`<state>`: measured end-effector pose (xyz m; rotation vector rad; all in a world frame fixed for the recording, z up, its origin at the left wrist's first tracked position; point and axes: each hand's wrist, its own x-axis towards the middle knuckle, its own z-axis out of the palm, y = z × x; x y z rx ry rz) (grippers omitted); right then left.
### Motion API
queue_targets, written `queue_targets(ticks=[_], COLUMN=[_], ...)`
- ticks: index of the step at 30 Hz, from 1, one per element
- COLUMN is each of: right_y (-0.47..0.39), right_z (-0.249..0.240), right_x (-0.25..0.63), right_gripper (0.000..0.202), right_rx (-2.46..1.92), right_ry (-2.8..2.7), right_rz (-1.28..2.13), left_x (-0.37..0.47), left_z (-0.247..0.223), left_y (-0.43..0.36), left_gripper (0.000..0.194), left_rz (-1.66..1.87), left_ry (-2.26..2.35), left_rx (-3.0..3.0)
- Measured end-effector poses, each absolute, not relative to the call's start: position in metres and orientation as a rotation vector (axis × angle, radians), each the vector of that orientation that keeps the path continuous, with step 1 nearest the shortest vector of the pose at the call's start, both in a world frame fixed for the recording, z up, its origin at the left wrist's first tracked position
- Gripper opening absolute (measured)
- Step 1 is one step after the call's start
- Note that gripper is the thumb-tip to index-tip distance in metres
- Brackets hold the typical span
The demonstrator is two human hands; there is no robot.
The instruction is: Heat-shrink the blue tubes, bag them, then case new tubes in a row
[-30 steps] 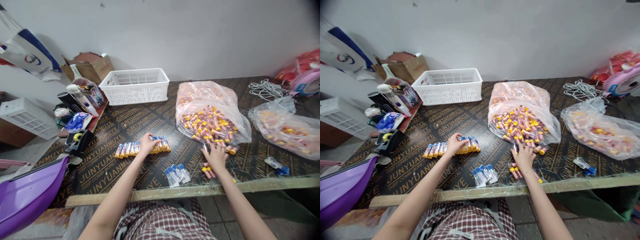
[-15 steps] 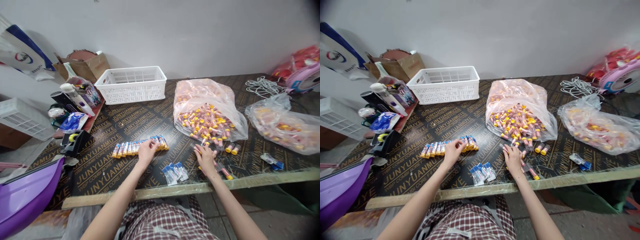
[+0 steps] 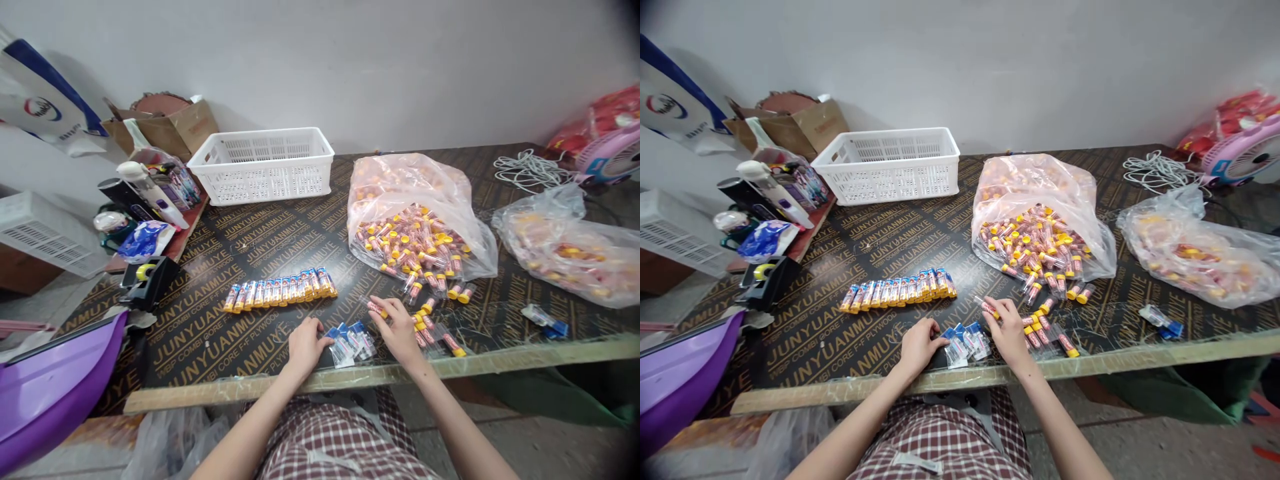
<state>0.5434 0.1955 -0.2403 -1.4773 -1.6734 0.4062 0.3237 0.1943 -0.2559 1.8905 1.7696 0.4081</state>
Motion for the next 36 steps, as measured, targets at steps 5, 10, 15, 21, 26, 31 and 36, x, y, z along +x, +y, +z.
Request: queue_targets(ticks=[5,10,15,21,26,31,36], right_y=[0.190,0.187,0.181,0.169,0.159,0.150,0.140], right_z=[-0.240,-0.241,-0.236,-0.232,-0.229,-0.228,-0.227], right_x=[0.537,0.534,0.527,0.517,0.509,0.502,0.494], right_gripper=[0.028,0.028,0.016,0.016,0.022,0.023,0.024], right_rx=[-1.468,-1.452,-1.433,-1.314,-1.260,-1.261,-1.259], right_ry=[-1.662,-1.626,-1.534,-1.508,-1.462,-1.441,-1.499], right_rz=[0.479,0.547,0.609,0.685,0.773,0.709,0.546], left_x=[0.322,0.319,0.322,0.323,0.321,0.320,0.318], left_z=[-0.258,-0.260,-0.258,-0.250,-0.242,-0.242,-0.240], left_y=[0.196,0.198,0.198,0.202,0.207,0.212,0.214], left_gripper=[0.012,0.011,0.011,0.030,0.039,0.032,0.035], left_rz=[0.387,0.500,0.745,0.953,1.024,1.079,1.165], left_ry=[1.769,1.743,1.507,1.227,1.110,1.142,1.189], left_rx=[1.869,1.748,1.477,0.815,0.572,0.403,0.294])
